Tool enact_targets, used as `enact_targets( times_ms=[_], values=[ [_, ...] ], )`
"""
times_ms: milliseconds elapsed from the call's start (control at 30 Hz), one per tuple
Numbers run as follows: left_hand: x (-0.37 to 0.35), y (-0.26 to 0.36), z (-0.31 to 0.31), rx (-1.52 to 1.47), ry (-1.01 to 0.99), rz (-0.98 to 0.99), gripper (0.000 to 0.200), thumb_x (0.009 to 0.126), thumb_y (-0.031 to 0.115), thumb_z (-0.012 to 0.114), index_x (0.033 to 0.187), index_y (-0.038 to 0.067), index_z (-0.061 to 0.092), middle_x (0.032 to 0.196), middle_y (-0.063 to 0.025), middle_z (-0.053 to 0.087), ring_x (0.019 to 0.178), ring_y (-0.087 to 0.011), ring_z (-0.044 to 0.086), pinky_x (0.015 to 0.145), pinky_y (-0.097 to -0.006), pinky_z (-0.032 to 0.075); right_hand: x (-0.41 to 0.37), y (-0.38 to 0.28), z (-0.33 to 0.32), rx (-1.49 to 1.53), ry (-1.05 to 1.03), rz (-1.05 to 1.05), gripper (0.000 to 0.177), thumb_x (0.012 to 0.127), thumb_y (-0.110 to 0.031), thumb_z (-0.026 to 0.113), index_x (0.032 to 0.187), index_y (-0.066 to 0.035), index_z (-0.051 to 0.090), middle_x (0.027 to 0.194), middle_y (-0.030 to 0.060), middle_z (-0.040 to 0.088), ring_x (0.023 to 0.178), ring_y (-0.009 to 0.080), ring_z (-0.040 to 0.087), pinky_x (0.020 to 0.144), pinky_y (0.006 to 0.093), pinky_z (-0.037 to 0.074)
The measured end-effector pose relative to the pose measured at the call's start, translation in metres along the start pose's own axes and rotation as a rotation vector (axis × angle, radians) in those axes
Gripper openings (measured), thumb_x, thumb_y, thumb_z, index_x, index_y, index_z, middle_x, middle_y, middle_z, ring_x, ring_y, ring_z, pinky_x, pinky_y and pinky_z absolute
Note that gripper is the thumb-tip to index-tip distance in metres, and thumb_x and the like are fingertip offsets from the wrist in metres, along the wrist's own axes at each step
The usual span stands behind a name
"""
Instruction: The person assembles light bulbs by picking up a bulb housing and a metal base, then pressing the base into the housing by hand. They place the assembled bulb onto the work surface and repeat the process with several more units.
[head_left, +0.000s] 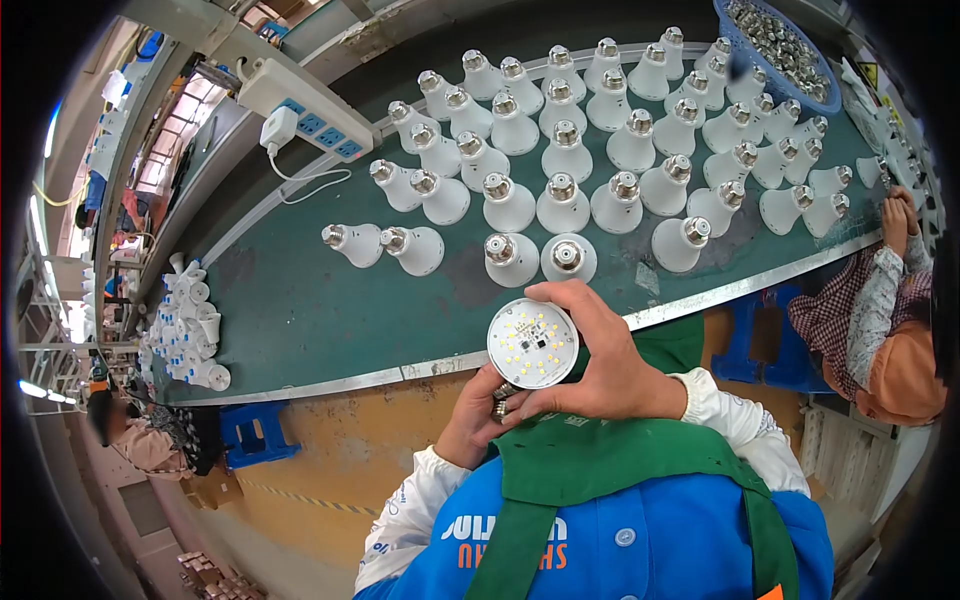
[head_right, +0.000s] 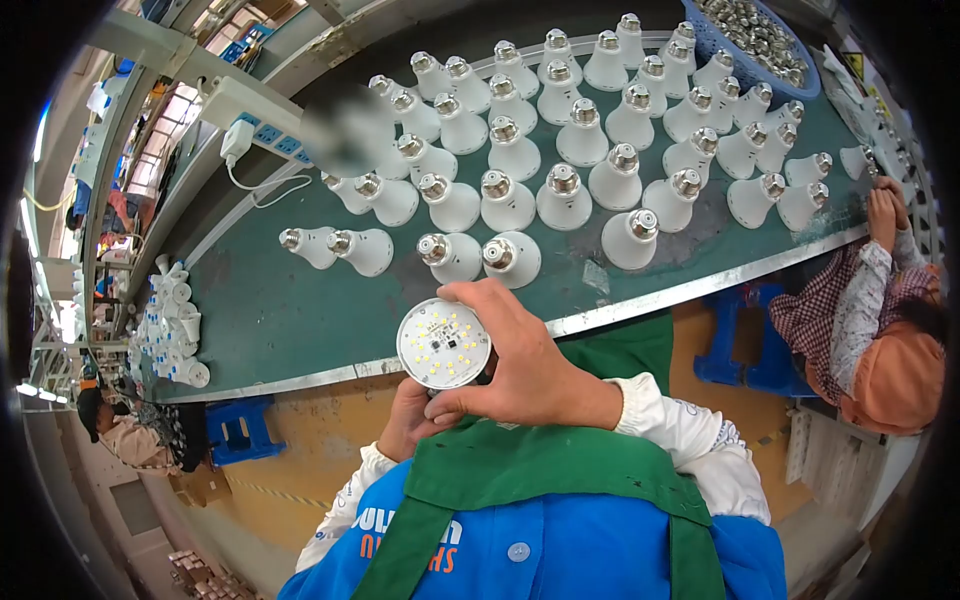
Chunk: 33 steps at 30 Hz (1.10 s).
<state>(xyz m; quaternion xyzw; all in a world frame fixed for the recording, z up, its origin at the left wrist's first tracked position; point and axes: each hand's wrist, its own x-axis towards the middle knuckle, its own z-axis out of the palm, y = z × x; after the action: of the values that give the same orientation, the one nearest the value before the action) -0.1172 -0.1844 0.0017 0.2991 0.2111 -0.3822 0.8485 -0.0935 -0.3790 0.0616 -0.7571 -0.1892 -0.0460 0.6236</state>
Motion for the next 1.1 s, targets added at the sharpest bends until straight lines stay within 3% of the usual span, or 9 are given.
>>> enact_targets(
  times_ms=[167,267,333,367,633,867,967,1033,1100],
  values=[
    [0.002,-0.006,-0.012,-0.232,-0.304,-0.163,0.037,0.088,0.025,0.051,0.116,0.002,0.047,0.085,-0.0079,0.055,0.052,-0.009,0.043,0.04,-0.022,0.037,0.001,-0.003,0.002,-0.006,0.013,0.026,0.088,0.048,-0.027,0.087,0.118,0.002,0.043,0.107,0.015,0.05,0.097,0.0255,0.054,0.084,0.0321,0.043],
    [0.0,-0.006,-0.015,-0.212,-0.299,-0.097,0.037,0.087,0.026,0.051,0.116,0.002,0.047,0.087,-0.0094,0.056,0.052,-0.0093,0.042,0.039,-0.0218,0.036,-0.001,0.006,-0.003,0.337,-0.081,0.139,0.085,0.069,-0.04,0.071,0.132,-0.001,0.03,0.124,0.0156,0.042,0.114,0.0261,0.044,0.094,0.0336,0.035],
    [-0.002,0.002,-0.016,-0.281,-0.268,-0.043,0.035,0.087,0.022,0.049,0.116,0.002,0.047,0.089,-0.0101,0.056,0.052,-0.0111,0.042,0.039,-0.0213,0.034,-0.001,0.011,-0.008,1.044,-0.122,0.108,0.088,0.083,-0.065,0.034,0.14,-0.003,0.012,0.143,0.0146,0.021,0.13,0.0261,0.023,0.104,0.0356,0.019],
    [-0.004,0.005,-0.018,-0.276,-0.249,0.02,0.035,0.086,0.022,0.048,0.116,0.003,0.047,0.091,-0.0107,0.057,0.053,-0.0119,0.044,0.039,-0.0212,0.034,0.0,0.007,-0.014,1.118,-0.096,0.21,0.103,0.073,-0.079,0.011,0.14,-0.001,0.008,0.145,0.0156,0.013,0.132,0.0278,0.018,0.106,0.0364,0.015],
    [-0.01,0.026,-0.013,-0.022,-0.237,0.295,0.04,0.085,0.019,0.049,0.119,0.0,0.045,0.102,-0.0171,0.06,0.062,-0.0183,0.061,0.034,-0.0245,0.038,-0.004,-0.003,-0.041,1.555,-0.034,0.234,0.109,0.07,-0.082,0.017,0.138,0.002,0.011,0.145,0.0183,0.01,0.134,0.0309,0.012,0.109,0.0404,0.013],
    [-0.011,0.031,0.003,0.11,-0.086,0.377,0.041,0.084,0.018,0.058,0.118,-0.001,0.045,0.083,-0.0082,0.058,0.05,-0.0081,0.043,0.037,-0.0199,0.036,-0.008,-0.001,-0.042,1.529,-0.023,0.252,0.112,0.069,-0.082,0.026,0.138,0.004,0.008,0.144,0.0219,0.009,0.134,0.0339,0.012,0.109,0.043,0.013],
    [-0.017,0.047,0.004,0.265,-0.065,0.454,0.037,0.081,0.013,0.061,0.114,-0.001,0.049,0.082,-0.0058,0.058,0.053,-0.007,0.044,0.04,-0.0196,0.037,-0.017,0.006,-0.041,1.301,-0.008,0.244,0.088,0.083,-0.068,0.026,0.134,0.004,0.025,0.137,0.0197,0.031,0.126,0.0303,0.033,0.104,0.0391,0.026],
    [-0.024,0.059,0.006,0.401,-0.003,0.515,0.034,0.08,0.01,0.063,0.11,-0.001,0.052,0.081,-0.0043,0.058,0.055,-0.0062,0.045,0.043,-0.019,0.038,-0.026,0.011,-0.041,0.692,0.176,0.454,0.054,0.092,-0.043,0.04,0.114,0.005,0.05,0.108,0.0152,0.057,0.097,0.022,0.056,0.086,0.0319,0.042],
    [-0.034,0.07,0.015,0.96,0.23,0.77,0.029,0.074,0.004,0.065,0.101,-0.002,0.058,0.079,-0.002,0.057,0.061,-0.0053,0.048,0.052,-0.0177,0.04,-0.036,0.022,-0.042,0.736,0.267,0.502,0.029,0.091,-0.024,0.049,0.087,0.003,0.058,0.079,0.0078,0.059,0.07,0.0134,0.054,0.067,0.0256,0.044]
  ],
)
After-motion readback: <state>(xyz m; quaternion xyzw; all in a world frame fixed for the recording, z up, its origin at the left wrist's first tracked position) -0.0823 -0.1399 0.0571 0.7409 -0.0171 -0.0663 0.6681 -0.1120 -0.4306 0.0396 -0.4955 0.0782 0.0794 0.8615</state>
